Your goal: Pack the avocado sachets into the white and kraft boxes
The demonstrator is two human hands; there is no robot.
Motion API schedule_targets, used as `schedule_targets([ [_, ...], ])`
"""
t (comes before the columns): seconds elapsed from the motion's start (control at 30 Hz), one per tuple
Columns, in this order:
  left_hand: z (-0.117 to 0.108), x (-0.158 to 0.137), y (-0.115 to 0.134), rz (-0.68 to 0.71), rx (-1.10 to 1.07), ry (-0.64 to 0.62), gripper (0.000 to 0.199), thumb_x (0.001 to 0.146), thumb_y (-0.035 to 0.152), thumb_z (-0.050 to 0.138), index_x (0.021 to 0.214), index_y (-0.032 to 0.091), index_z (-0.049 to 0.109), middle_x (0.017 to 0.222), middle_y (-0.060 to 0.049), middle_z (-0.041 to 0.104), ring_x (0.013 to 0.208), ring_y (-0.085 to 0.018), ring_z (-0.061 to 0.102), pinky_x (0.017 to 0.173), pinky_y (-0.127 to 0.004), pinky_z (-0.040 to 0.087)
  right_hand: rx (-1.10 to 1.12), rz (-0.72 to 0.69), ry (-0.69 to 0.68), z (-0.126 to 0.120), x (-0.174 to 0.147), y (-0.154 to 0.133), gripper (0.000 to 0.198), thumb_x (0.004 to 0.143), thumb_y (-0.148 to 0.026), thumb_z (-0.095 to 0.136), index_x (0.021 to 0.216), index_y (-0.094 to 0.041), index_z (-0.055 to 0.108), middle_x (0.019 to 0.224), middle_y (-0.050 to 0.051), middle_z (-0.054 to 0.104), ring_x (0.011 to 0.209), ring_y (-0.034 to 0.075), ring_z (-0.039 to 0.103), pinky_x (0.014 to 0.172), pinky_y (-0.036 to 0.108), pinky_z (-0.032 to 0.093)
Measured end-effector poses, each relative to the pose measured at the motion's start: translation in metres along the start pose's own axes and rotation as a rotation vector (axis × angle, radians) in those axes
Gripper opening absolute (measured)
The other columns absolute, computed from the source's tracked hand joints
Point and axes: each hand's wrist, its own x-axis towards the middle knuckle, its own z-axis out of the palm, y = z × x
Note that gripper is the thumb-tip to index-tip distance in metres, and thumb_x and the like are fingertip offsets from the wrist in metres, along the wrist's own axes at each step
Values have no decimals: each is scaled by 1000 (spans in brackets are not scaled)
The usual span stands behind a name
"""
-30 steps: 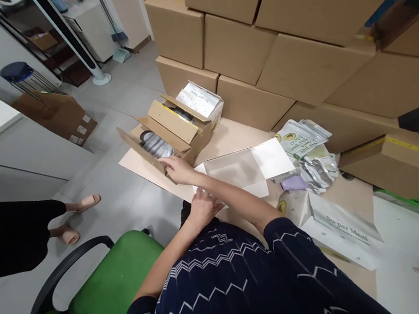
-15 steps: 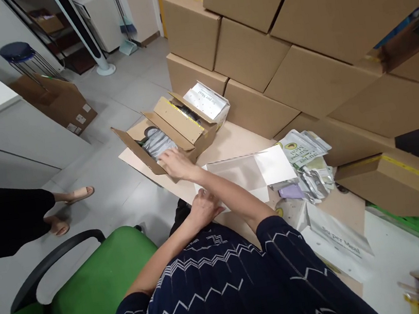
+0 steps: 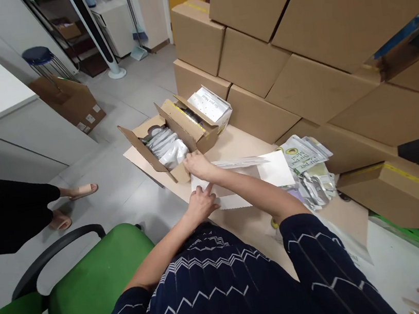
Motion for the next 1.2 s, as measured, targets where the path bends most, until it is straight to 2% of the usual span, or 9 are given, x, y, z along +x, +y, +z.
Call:
schedule_targets([
  [0.17, 1, 3, -7, 77, 5, 1, 33, 89, 45, 69, 107, 18, 74, 144, -17, 51, 110, -33, 56, 79, -42, 53, 161, 108, -177, -6, 5, -3, 41, 101, -23, 44, 128, 1, 63, 128, 30, 61, 117, 32, 64, 92, 37, 52],
  [0.37, 3, 4, -17, 185, -23, 28, 40, 87, 50, 69, 106, 15, 73, 148, -17, 46, 118, -38, 53, 83, -44, 54, 58, 131, -25, -17, 48, -3, 58, 96, -10, 45, 152, -17, 39, 133, 23, 58, 110, 27, 64, 84, 36, 52],
  [0.5, 1, 3, -28, 246, -74, 49, 48, 86, 56, 68, 113, 16, 69, 137, -19, 51, 125, -39, 48, 89, -46, 53, -62, -20, 70, -13, 72, -11, 39, 98, -9, 39, 128, -17, 63, 139, 18, 55, 123, 30, 53, 97, 45, 44],
  [0.7, 4, 7, -37, 293, -79, 0, 44, 88, 57, 65, 108, 18, 70, 132, -17, 52, 122, -37, 48, 87, -45, 52, -32, -64, 60, -24, 68, -14, 32, 98, -8, 40, 106, -11, 71, 118, 17, 67, 116, 32, 56, 96, 45, 42],
  [0.87, 4, 10, -30, 301, -119, -73, 42, 91, 54, 62, 111, 18, 69, 133, -16, 51, 117, -33, 52, 87, -42, 52, 198, 70, 280, -87, 3, 11, 26, 98, -13, 44, 111, -15, 66, 109, 11, 68, 90, 21, 62, 77, 32, 45],
  [0.97, 0, 10, -20, 259, -154, -124, 41, 93, 53, 60, 110, 17, 70, 130, -16, 52, 113, -31, 54, 86, -41, 53, 329, 188, 560, -125, -73, 30, 21, 99, -22, 48, 114, -18, 62, 90, 3, 66, 75, 17, 59, 70, 28, 45],
  [1.03, -2, 10, -14, 220, -164, -145, 41, 93, 53, 59, 110, 16, 69, 128, -16, 52, 111, -31, 56, 83, -40, 54, 375, 280, 634, -136, -128, 37, 19, 99, -28, 51, 112, -20, 62, 76, -1, 61, 63, 15, 54, 63, 27, 43],
  [1.1, -3, 11, -7, 191, -167, -153, 42, 94, 53, 58, 111, 16, 69, 127, -17, 52, 110, -31, 57, 81, -40, 55, 400, 323, 542, -135, -175, 38, 23, 100, -30, 48, 116, -23, 64, 72, -2, 62, 59, 15, 54, 61, 28, 43],
  [1.2, -2, 13, -1, 178, -166, -136, 42, 94, 52, 58, 113, 16, 67, 124, -18, 52, 108, -31, 58, 79, -40, 56, 398, 356, 239, -114, -209, 34, 38, 101, -24, 39, 130, -30, 62, 88, 3, 72, 71, 18, 64, 67, 31, 48],
])
